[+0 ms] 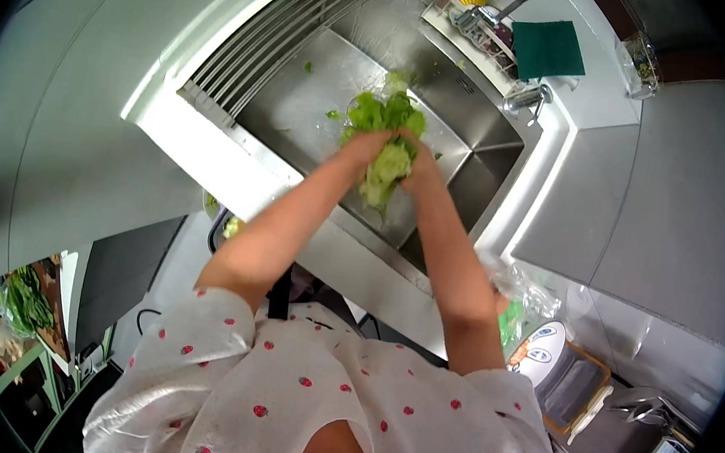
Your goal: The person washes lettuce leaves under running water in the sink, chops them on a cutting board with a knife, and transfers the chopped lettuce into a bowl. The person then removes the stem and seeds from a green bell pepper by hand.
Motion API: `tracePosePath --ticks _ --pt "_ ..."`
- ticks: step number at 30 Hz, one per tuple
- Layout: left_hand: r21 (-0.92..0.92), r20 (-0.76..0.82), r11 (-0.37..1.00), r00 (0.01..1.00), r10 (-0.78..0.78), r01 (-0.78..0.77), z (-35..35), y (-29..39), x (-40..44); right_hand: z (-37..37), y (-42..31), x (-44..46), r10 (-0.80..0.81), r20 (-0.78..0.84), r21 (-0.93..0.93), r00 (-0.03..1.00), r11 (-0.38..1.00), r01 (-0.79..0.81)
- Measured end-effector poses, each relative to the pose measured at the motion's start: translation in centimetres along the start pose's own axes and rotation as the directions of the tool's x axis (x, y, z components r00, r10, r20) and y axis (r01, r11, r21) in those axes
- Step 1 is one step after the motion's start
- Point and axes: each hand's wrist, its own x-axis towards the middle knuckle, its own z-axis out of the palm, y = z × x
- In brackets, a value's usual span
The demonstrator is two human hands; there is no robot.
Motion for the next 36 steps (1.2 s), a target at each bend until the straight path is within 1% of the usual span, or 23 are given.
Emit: tracePosePath --ticks 2,3,4,6,8,9,11,12,13,14,15,16,18,19,20,22,25,26,28,30,33,35,36 --pt "-0.036 -0.041 0.988 0.987 -0.154 0.152 0.2 -0.3 -3.1 -0.4 1.5 -1.8 -0.029 -0.111 0.052 0.993 0.998 0.035" --pt "0.005 -0.041 0.993 0.992 -0.117 0.117 0.8 1.2 -3.6 0.7 0.6 -2.4 -0.053 -0.083 0.022 0.995 0.998 0.055" --pt "0.05 -0.028 0.997 0.998 -0.064 0.065 2.1 3.7 -3.9 2.7 -1.6 -2.6 -0.09 -0.043 -0.011 0.995 0.996 0.09" --pt "0.092 0.03 0.99 0.994 0.104 -0.106 5.1 8.9 -6.9 4.9 -5.0 -2.8 -0.303 0.158 -0.043 0.94 0.949 0.313" --pt "0.112 0.163 0.924 0.924 0.345 -0.365 6.4 11.7 -8.8 9.4 -7.8 -6.1 -0.443 0.235 -0.115 0.865 0.872 0.477" --pt "0.093 0.175 0.904 0.901 0.397 -0.416 6.3 11.6 -8.7 10.6 -8.4 -6.9 -0.503 0.278 -0.145 0.818 0.82 0.553" --pt "0.054 0.198 0.857 0.847 0.493 -0.512 5.6 10.9 -8.2 8.5 -6.9 -4.3 -0.495 0.245 -0.152 0.833 0.829 0.538" --pt "0.088 0.12 0.944 0.944 0.306 -0.318 4.2 8.6 -6.2 6.5 -5.1 -2.9 -0.491 0.218 -0.155 0.844 0.836 0.526" --pt "0.103 0.036 0.988 0.993 0.11 -0.113 2.1 5.4 -3.5 3.7 -2.4 -2.0 -0.252 0.086 -0.084 0.964 0.962 0.26" --pt "-0.035 0.001 0.999 1.0 -0.009 0.009 0.2 1.3 -2.9 1.1 0.2 -1.2 0.015 -0.011 0.018 1.0 1.0 -0.015" --pt "-0.175 -0.015 0.977 0.992 -0.126 0.121 -0.9 -1.2 -2.9 -0.8 2.6 -1.0 0.051 -0.064 0.05 0.997 0.998 -0.048" --pt "-0.146 -0.028 0.98 0.989 -0.142 0.137 -1.1 -0.8 -2.5 -0.8 3.5 -1.4 0.089 -0.119 0.089 0.989 0.993 -0.079" --pt "-0.096 -0.063 0.972 0.973 -0.22 0.214 -1.4 -1.8 -3.1 0.4 2.3 -2.4 0.039 -0.174 0.035 0.984 0.999 -0.033" --pt "-0.073 -0.04 0.984 0.985 -0.167 0.164 -0.7 -0.4 -2.8 1.8 1.0 -2.9 0.005 -0.191 0.0 0.982 1.0 -0.005" --pt "-0.05 -0.015 0.993 0.994 -0.106 0.105 0.5 2.1 -2.8 2.3 -0.3 -2.3 -0.08 -0.038 0.061 0.996 0.995 0.082" --pt "0.064 0.069 0.984 0.984 0.164 -0.168 3.8 7.6 -5.6 5.3 -3.7 -2.6 -0.332 0.18 0.056 0.926 0.943 0.327" --pt "0.029 0.158 0.912 0.902 0.401 -0.41 5.9 11.2 -8.6 10.6 -7.4 -6.5 -0.466 0.213 -0.137 0.859 0.856 0.499" --pt "-0.008 0.114 0.952 0.945 0.306 -0.308 5.3 10.6 -7.5 10.3 -6.8 -5.6 -0.524 0.208 -0.215 0.826 0.799 0.562" --pt "-0.09 0.031 0.992 0.996 0.088 -0.085 2.4 6.6 -3.9 4.7 -3.2 -0.8 -0.307 0.095 -0.193 0.947 0.927 0.32" --pt "-0.203 -0.078 0.97 0.985 -0.153 0.134 -0.6 1.2 -2.8 0.0 1.4 1.0 0.037 -0.017 -0.157 0.999 0.987 -0.039" --pt "-0.175 -0.08 0.975 0.985 -0.154 0.139 -3.1 -1.2 -4.0 0.6 1.7 -1.8 0.06 -0.07 -0.311 0.996 0.947 -0.079" --pt "-0.21 -0.025 0.967 0.988 -0.155 0.146 -2.9 2.3 -5.5 0.3 -0.2 -1.2 0.122 -0.103 -0.444 0.987 0.883 -0.155" --pt "-0.202 -0.043 0.973 0.992 -0.118 0.107 -2.8 4.1 -6.2 -0.3 -1.4 -0.6 0.142 -0.111 -0.499 0.984 0.848 -0.178"
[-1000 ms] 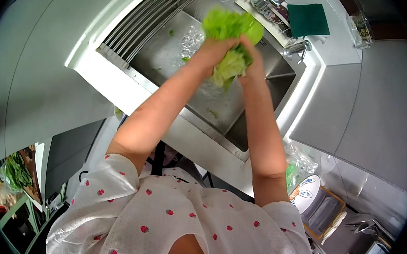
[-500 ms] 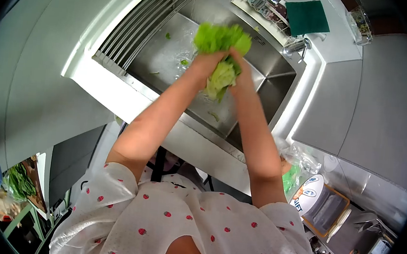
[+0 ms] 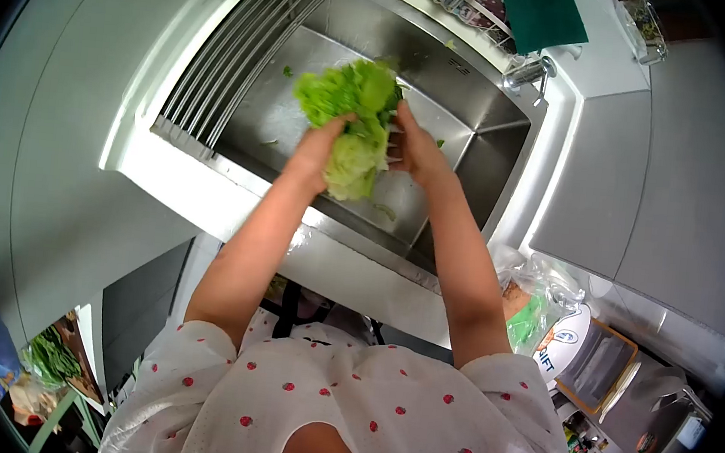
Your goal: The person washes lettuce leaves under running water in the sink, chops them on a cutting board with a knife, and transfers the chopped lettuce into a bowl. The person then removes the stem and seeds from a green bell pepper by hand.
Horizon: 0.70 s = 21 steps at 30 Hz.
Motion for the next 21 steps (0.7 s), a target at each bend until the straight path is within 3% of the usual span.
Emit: tracePosePath --ticks 1,2,3,5,6,9,10,13,16,21 --pt "0.007 -0.011 0.999 0.999 0.043 -0.043 0.4 1.6 -1.2 -0.9 -0.9 0.6 0.021 0.004 -0.066 1.0 0.998 -0.02" --pt "-0.018 -0.018 0.989 0.989 0.147 -0.148 1.0 3.1 -2.8 -1.4 -1.7 1.2 -0.007 -0.107 -0.211 0.994 0.977 -0.016" --pt "-0.04 -0.029 0.967 0.968 0.249 -0.25 1.5 4.4 -4.3 -2.8 -1.2 3.3 -0.215 -0.152 -0.546 0.965 0.832 0.099" --pt "0.04 -0.049 0.963 0.962 0.269 -0.267 1.2 6.5 -6.1 -5.7 1.7 8.4 -0.572 -0.015 -0.966 0.82 0.219 0.135" --pt "-0.025 -0.006 0.956 0.957 0.291 -0.291 0.7 7.2 -6.4 -5.3 1.4 8.7 -0.551 0.0 -0.977 0.834 0.177 0.117" --pt "-0.218 0.057 0.902 0.918 0.393 -0.372 -1.0 7.6 -7.5 -5.2 1.4 12.2 -0.622 0.183 -0.973 0.761 -0.223 0.051" --pt "-0.262 0.129 0.886 0.896 0.426 -0.383 -1.0 7.4 -8.0 -5.1 1.3 13.8 -0.64 0.234 -0.96 0.732 -0.269 0.071" --pt "-0.29 0.103 0.905 0.93 0.352 -0.311 -2.8 7.7 -7.1 -4.4 0.7 17.3 -0.629 0.367 -0.898 0.685 -0.431 0.085" --pt "-0.261 0.035 0.893 0.921 0.388 -0.366 -3.5 7.5 -6.9 -4.1 1.1 18.8 -0.647 0.342 -0.918 0.681 -0.385 0.095" --pt "-0.241 0.021 0.871 0.895 0.446 -0.428 -4.1 7.6 -6.4 -4.8 2.9 18.7 -0.562 0.094 -0.995 0.822 -0.016 0.102"
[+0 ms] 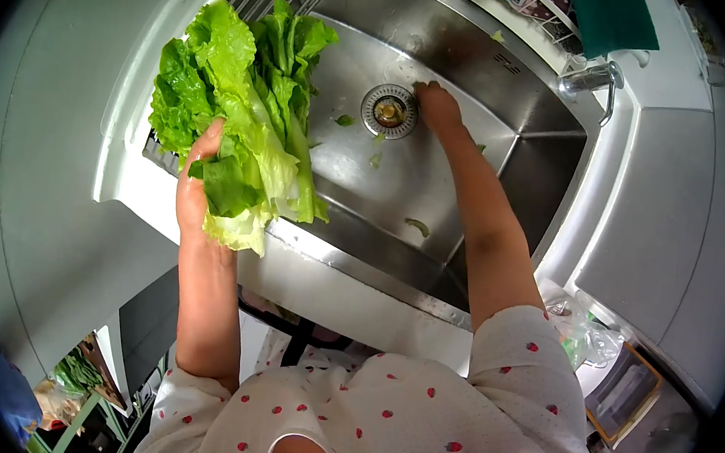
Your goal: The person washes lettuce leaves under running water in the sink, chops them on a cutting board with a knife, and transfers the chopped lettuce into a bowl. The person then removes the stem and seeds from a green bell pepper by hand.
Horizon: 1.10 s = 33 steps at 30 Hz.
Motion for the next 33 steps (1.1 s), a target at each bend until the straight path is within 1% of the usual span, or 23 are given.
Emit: tracePosePath --ticks 1,3,4,6,7,8,11,14,17,20,22,23,26,27,29,31,33 --pt "-0.003 0.006 1.0 1.0 0.011 -0.011 0.0 0.0 0.1 0.2 0.0 -0.8 0.027 0.022 0.057 0.999 0.998 -0.029" --pt "-0.006 -0.001 1.0 1.0 0.025 -0.025 0.2 -0.1 0.3 1.2 -0.7 -2.3 -0.101 -0.091 0.24 0.991 0.963 0.12" --pt "-0.007 -0.005 0.999 0.999 0.033 -0.033 0.4 -0.2 0.5 1.6 -1.4 -2.9 -0.156 -0.156 0.323 0.975 0.925 0.2" --pt "-0.046 0.008 0.999 1.0 -0.006 0.007 0.8 -0.5 0.6 2.8 -4.4 -3.1 -0.247 -0.156 0.432 0.956 0.854 0.291" --pt "-0.06 0.019 0.998 0.999 -0.029 0.031 1.0 -0.7 0.6 3.2 -5.9 -3.0 -0.289 -0.172 0.439 0.942 0.833 0.336" --pt "-0.074 0.033 0.996 0.998 -0.048 0.05 1.2 -0.8 0.8 3.5 -7.3 -2.6 -0.334 -0.192 0.443 0.923 0.81 0.385" --pt "-0.075 0.062 0.995 0.996 -0.058 0.063 1.0 -1.7 1.1 4.0 -11.1 -2.8 -0.194 0.053 0.335 0.98 0.928 0.165" --pt "-0.068 0.054 0.995 0.996 -0.07 0.074 1.0 -2.0 1.0 7.1 -9.4 -2.1 -0.296 -0.014 0.282 0.955 0.915 0.288" --pt "-0.055 0.052 0.996 0.996 -0.074 0.077 1.1 -2.0 0.8 4.6 -6.9 -3.5 -0.202 0.073 0.41 0.977 0.899 0.155" --pt "-0.054 0.068 0.995 0.994 -0.08 0.084 1.1 -1.9 0.6 4.0 -4.7 -6.9 -0.342 -0.054 0.38 0.938 0.862 0.336" --pt "-0.075 0.101 0.994 0.992 -0.074 0.082 0.9 -2.0 0.7 4.1 -4.5 -9.0 -0.391 -0.067 0.188 0.918 0.899 0.396" --pt "-0.07 0.077 0.996 0.995 -0.058 0.064 1.3 -2.0 0.2 4.3 -4.5 -9.6 -0.415 -0.07 0.093 0.907 0.903 0.42" --pt "-0.085 0.091 0.993 0.993 -0.069 0.077 2.1 -2.0 -0.1 4.6 -4.8 -10.4 -0.276 0.043 0.268 0.96 0.929 0.256" --pt "-0.072 0.081 0.995 0.995 -0.065 0.071 2.2 -2.1 -0.2 4.1 -4.5 -10.5 -0.163 0.005 0.316 0.987 0.937 0.153" --pt "-0.074 0.08 0.995 0.995 -0.058 0.064 2.4 -2.2 -0.6 3.2 -4.2 -10.9 0.074 -0.05 0.424 0.996 0.905 -0.046" --pt "-0.06 0.085 0.997 0.996 -0.037 0.042 2.8 -2.2 -0.7 3.0 -1.0 -10.5 0.232 -0.274 0.413 0.933 0.905 -0.104" --pt "-0.032 0.085 0.999 0.996 -0.003 0.006 3.2 -2.3 -1.0 2.2 2.8 -10.7 0.354 -0.426 0.404 0.833 0.898 -0.175"
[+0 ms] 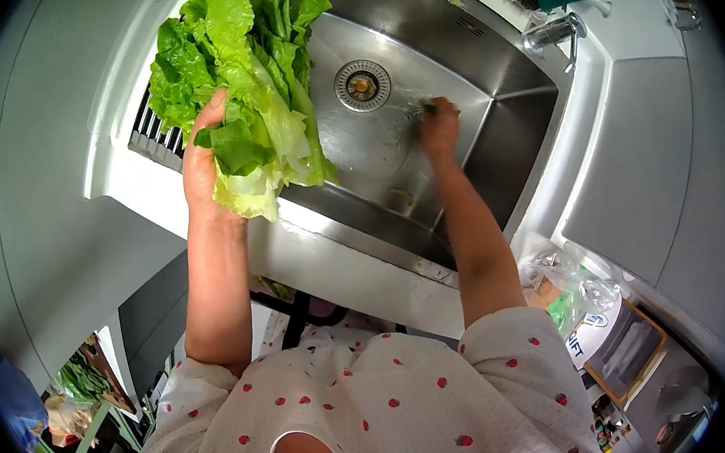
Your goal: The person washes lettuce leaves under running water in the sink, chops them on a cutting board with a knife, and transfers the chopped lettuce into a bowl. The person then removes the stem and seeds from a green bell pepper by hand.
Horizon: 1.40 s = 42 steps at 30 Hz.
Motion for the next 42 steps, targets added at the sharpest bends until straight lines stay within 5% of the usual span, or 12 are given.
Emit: tracePosePath --ticks 2,5,14,22,26,29,32,35,37,38,40,42 --pt "-0.036 0.0 0.999 1.0 -0.014 0.014 -0.3 -0.1 0.0 -2.6 0.1 0.9 0.271 -0.055 0.032 0.961 0.962 -0.27" --pt "-0.064 -0.027 0.997 0.999 -0.034 0.032 -0.4 -0.3 -0.2 -1.7 3.8 0.4 0.289 0.025 -0.169 0.957 0.945 -0.281" --pt "-0.049 -0.019 0.998 0.999 -0.03 0.029 0.6 0.7 -1.4 -2.0 -0.2 -7.8 -0.015 0.715 -0.212 0.699 0.948 0.237" --pt "-0.001 0.013 0.998 0.998 0.065 -0.065 1.4 1.8 -2.6 -2.0 -0.8 -10.2 -0.211 0.773 -0.179 0.599 0.832 0.525" --pt "0.036 0.012 0.993 0.994 0.113 -0.113 1.6 2.9 -4.3 -0.8 0.9 -9.2 -0.17 0.793 -0.091 0.585 0.916 0.39" --pt "0.021 0.143 0.979 0.97 0.196 -0.201 1.0 3.3 -5.8 1.1 4.2 -10.2 -0.16 0.882 -0.065 0.443 0.89 0.452" --pt "0.195 -0.125 0.94 0.943 0.308 -0.281 1.4 3.9 -6.9 1.8 4.8 -10.2 -0.27 0.932 0.094 0.243 0.826 0.556" --pt "0.12 0.029 0.958 0.966 0.257 -0.259 0.4 5.3 -7.4 -3.1 -1.7 -8.0 0.19 0.982 -0.191 0.024 0.976 0.107" --pt "0.103 0.053 0.964 0.969 0.239 -0.244 0.4 6.3 -7.8 -5.0 -3.9 -7.3 0.154 0.987 -0.152 0.054 0.987 -0.046" --pt "0.355 -0.139 0.9 0.937 0.32 -0.255 1.2 6.8 -8.0 -5.9 -5.1 -7.0 0.14 0.987 -0.13 0.076 0.983 -0.126" --pt "0.252 -0.063 0.915 0.938 0.34 -0.315 -1.3 7.9 -8.1 -9.1 -9.7 -6.0 -0.012 0.985 0.083 0.175 0.91 -0.405" --pt "0.186 0.033 0.928 0.946 0.323 -0.323 -2.8 9.3 -8.3 -13.3 -16.3 -6.1 -0.196 0.939 0.283 0.284 0.908 -0.31"
